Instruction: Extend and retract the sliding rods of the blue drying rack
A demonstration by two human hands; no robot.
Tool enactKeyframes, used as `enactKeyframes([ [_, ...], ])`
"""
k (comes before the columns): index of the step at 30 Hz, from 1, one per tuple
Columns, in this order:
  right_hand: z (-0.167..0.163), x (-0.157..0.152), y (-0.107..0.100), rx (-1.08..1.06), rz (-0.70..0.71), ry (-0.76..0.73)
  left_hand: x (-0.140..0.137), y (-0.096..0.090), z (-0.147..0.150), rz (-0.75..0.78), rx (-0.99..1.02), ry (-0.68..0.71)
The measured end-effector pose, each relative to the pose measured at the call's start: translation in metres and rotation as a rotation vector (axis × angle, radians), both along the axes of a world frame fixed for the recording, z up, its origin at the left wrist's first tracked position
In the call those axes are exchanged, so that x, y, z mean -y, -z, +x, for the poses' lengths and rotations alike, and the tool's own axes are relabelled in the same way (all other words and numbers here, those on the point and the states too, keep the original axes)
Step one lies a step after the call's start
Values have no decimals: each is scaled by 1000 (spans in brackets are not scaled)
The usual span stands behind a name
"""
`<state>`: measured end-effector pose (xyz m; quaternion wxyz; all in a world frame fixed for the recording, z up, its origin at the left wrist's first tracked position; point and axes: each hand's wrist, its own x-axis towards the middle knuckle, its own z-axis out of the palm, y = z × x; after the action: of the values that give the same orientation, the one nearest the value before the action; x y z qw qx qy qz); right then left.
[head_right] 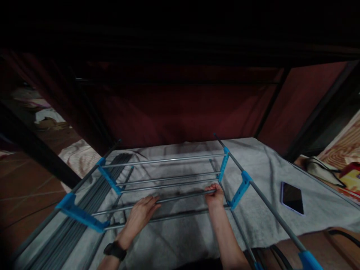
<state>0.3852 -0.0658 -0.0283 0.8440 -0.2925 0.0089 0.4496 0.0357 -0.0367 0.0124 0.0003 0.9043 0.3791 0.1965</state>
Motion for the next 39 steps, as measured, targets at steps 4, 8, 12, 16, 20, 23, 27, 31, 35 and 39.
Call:
enactKeyframes([
  [4, 4, 5, -2, -63, -58, 89, 1, -1, 3, -11, -45, -31],
  [8, 10, 11, -7, -78, -36, 121, 0, -2, -2, 3, -43, -66],
  [12, 11, 13, -10, -101, -15, 88, 1, -4, -1, 18, -19, -69],
  [16, 5, 11, -12, -147, 0, 57, 3, -7, 7, 20, -53, -46],
  [20, 0, 10, -11, -180, 13, 52, 0, -6, 11, -34, -103, -22],
  [23, 2, 10, -9, -197, 36, 40, -4, 0, 10, -70, -98, -14],
  [27, 13, 10, -3, -233, 48, 36, -12, 9, 2, -105, -54, 67],
  [31, 31, 13, 0, -288, 14, 61, -28, 17, -24, -38, -32, 19],
  [35, 48, 17, -1, -343, 13, 57, -44, 25, -62, -19, -59, -128],
  [39, 56, 17, 1, -345, 8, 36, -51, 31, -88, -45, -70, -298],
])
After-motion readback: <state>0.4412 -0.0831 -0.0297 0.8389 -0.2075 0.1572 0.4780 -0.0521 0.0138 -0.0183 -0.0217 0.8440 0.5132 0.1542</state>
